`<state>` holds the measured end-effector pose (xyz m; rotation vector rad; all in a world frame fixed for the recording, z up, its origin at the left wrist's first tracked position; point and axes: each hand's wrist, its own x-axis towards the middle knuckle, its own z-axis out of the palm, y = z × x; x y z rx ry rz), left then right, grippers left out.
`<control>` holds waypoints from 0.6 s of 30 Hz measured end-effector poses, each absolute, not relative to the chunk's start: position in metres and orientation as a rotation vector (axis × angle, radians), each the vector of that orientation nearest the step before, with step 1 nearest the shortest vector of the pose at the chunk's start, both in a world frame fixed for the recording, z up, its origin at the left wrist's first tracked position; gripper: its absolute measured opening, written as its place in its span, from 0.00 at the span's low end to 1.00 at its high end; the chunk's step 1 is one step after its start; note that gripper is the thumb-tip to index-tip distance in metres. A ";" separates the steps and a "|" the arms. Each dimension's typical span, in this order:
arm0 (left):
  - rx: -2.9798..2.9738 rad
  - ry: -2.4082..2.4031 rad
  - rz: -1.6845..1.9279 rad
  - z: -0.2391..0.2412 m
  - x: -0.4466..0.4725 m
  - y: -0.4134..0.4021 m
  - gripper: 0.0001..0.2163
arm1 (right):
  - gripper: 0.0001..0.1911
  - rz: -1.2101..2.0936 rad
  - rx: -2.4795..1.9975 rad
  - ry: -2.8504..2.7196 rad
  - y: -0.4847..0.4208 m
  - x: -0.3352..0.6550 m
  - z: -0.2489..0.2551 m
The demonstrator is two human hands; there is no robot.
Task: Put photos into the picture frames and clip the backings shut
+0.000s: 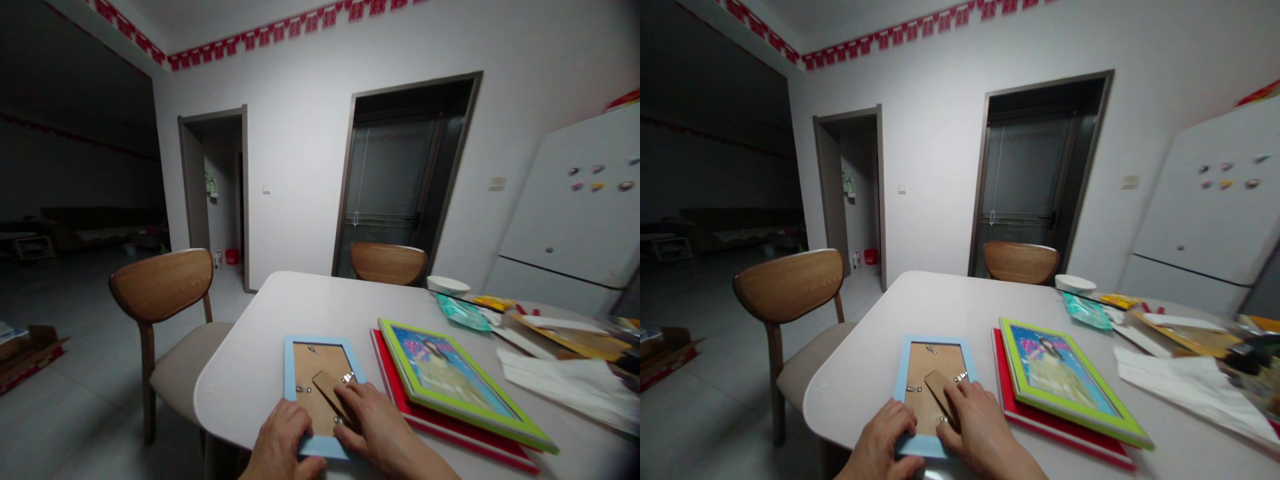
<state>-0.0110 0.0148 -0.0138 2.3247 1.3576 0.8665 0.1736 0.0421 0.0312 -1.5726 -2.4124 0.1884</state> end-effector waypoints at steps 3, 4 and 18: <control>2.299 1.360 0.887 -0.012 -0.011 0.012 0.10 | 0.17 0.220 -1.600 -2.438 0.039 0.174 0.033; 2.294 1.358 0.882 -0.011 -0.011 0.012 0.10 | 0.16 0.224 -1.609 -2.439 0.039 0.174 0.034; 2.285 1.312 0.854 -0.007 -0.013 0.010 0.12 | 0.13 0.178 -1.348 -2.594 0.062 0.121 0.036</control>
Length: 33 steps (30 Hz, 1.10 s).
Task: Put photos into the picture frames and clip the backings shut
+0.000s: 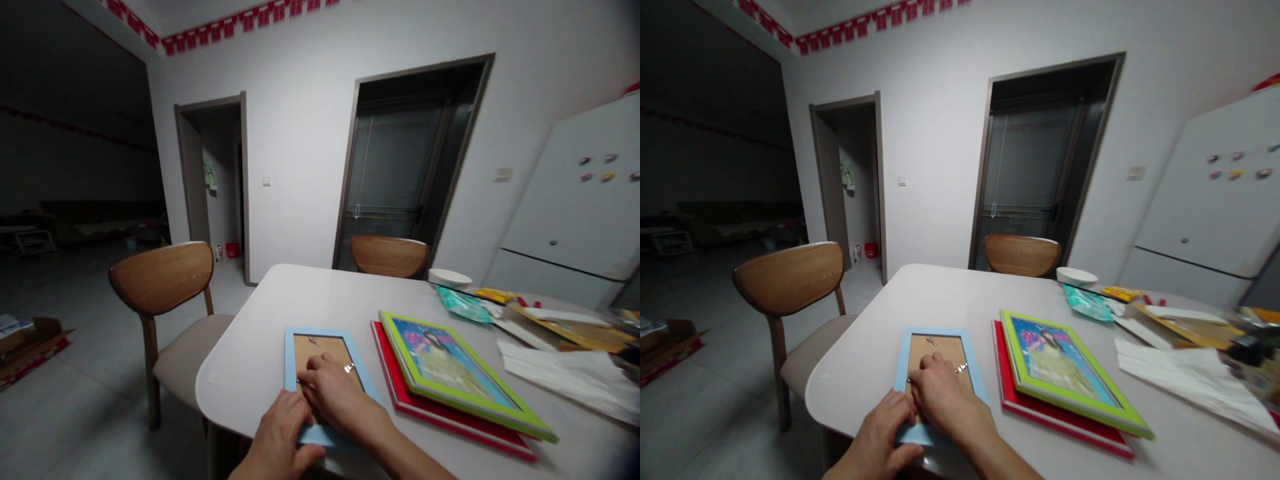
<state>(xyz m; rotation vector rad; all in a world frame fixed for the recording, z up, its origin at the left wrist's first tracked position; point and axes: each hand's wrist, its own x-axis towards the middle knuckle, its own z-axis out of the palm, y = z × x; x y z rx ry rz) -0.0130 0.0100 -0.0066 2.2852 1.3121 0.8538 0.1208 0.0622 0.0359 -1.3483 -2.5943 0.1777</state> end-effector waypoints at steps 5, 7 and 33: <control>2.279 1.316 0.828 -0.003 -0.015 0.008 0.11 | 0.13 0.191 -1.348 -2.644 0.063 0.114 0.036; 2.284 1.314 0.836 -0.003 -0.016 0.008 0.11 | 0.13 0.182 -1.389 -2.606 0.068 0.118 0.034; 2.235 1.302 0.742 0.010 -0.016 0.009 0.12 | 0.18 0.079 -2.015 -2.038 0.167 0.145 0.010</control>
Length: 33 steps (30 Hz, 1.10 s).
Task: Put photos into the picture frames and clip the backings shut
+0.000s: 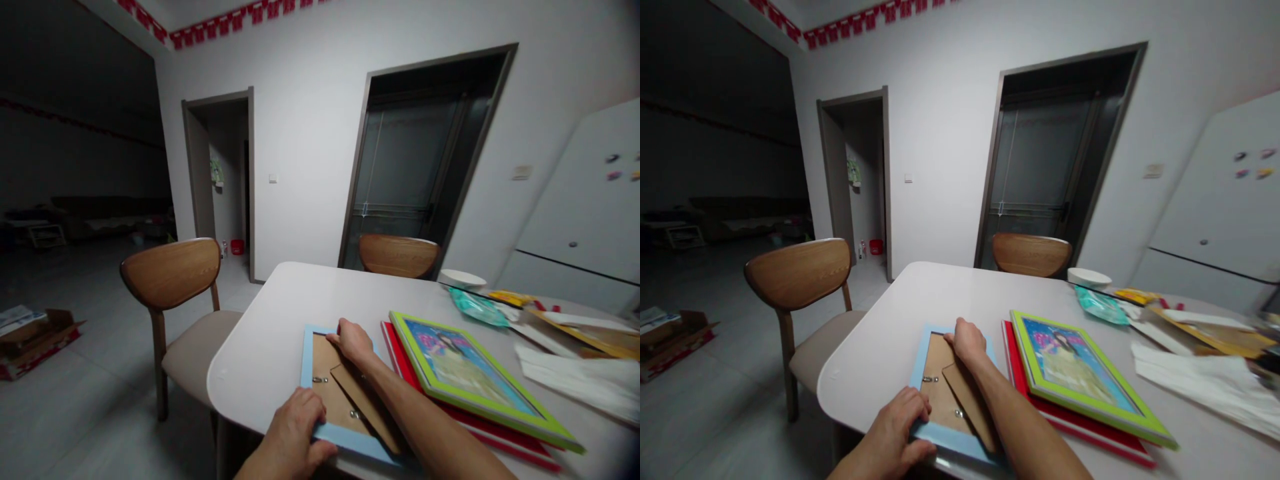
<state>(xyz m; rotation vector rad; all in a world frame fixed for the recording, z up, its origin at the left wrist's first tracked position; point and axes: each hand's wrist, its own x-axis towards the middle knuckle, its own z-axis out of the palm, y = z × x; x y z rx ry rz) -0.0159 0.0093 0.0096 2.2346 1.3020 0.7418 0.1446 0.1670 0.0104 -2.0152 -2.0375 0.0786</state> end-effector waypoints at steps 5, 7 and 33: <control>2.238 1.288 0.733 0.011 -0.014 0.010 0.12 | 0.17 0.119 -1.964 -2.045 0.167 0.154 0.011; 2.247 1.276 0.739 0.009 -0.015 0.009 0.13 | 0.17 0.156 -1.913 -2.066 0.166 0.158 0.014; 2.282 1.305 0.805 0.006 -0.011 0.003 0.09 | 0.11 0.199 -1.533 -2.230 0.078 0.213 0.019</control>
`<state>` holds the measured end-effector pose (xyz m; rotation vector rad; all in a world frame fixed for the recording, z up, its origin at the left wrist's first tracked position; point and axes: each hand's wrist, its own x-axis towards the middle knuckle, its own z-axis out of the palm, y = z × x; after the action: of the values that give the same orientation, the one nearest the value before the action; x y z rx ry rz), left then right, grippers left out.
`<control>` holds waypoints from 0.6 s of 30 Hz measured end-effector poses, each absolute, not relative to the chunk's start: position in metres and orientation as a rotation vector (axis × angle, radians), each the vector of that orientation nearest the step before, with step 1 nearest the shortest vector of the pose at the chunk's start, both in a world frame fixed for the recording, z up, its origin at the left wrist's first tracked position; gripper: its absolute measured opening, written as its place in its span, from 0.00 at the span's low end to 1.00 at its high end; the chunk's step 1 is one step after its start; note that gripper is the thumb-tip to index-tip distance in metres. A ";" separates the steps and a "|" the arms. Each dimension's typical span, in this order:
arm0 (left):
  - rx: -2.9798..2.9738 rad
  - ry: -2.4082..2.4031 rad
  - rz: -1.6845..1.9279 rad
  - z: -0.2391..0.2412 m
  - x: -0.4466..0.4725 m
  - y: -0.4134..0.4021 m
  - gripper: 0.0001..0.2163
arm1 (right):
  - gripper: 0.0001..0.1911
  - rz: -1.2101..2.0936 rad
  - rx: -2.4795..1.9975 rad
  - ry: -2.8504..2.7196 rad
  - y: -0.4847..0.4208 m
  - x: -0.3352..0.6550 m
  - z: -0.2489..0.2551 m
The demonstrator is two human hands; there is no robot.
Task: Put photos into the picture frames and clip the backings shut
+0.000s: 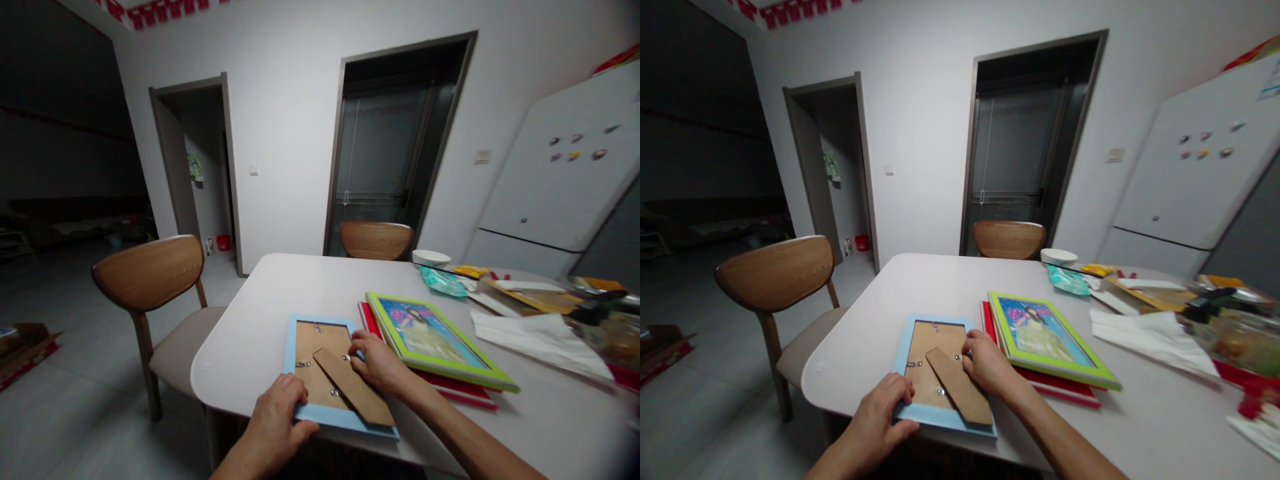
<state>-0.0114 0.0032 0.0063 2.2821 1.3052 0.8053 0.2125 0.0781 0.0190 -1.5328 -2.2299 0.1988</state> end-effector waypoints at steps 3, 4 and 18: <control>2.289 1.318 0.805 0.007 -0.011 0.006 0.09 | 0.15 0.201 -1.462 -2.277 0.068 0.218 0.021; 2.291 1.317 0.801 0.007 -0.012 0.007 0.09 | 0.15 0.229 -1.435 -2.305 0.065 0.220 0.021; 2.480 1.264 0.588 0.033 0.015 0.003 0.25 | 0.21 0.538 -1.432 -2.180 0.044 0.219 0.025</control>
<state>0.0152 0.0030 0.0335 2.4802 1.2636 0.5877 0.2188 0.0440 0.0249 -1.4323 -2.1804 0.5379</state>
